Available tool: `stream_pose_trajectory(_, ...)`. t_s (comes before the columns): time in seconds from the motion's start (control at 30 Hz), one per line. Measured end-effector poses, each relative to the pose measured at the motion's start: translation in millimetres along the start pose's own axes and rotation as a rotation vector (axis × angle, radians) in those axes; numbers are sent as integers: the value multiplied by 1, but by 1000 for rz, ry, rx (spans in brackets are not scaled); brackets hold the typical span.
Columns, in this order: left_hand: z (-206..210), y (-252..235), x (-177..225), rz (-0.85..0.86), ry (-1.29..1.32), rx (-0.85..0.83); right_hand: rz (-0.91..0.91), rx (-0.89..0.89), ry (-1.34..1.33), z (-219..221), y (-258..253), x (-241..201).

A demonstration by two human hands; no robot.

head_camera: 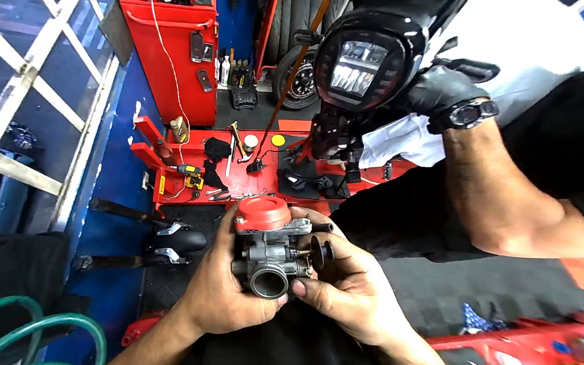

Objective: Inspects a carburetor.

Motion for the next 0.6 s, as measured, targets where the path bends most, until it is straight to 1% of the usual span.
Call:
stream_pose_trajectory(0.17,-3,0,-1,36,100,-13,-33,0,-23,-10,1,0)
stream_pose_trajectory(0.3,-10,3,-2,76,184,-4,-85,120,-1,-40,1,-3)
stream_pose_trajectory(0.4,-13,5,-6,105,365,-20,-130,214,25,-58,5,-6)
stream_pose_trajectory(0.5,-14,5,-9,119,529,-51,-167,271,27,-66,6,-11)
stream_pose_trajectory(0.6,-14,5,-8,140,594,-74,-207,310,33,-68,5,-19)
Point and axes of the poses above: each hand's wrist, its own y-axis away from the middle knuckle, its own z-axis out of the palm, x = y × z, the point moved 1 cm from there along -y, towards the middle knuckle, and after that the axes turned 10 degrees about y, right-handed, at the moved point
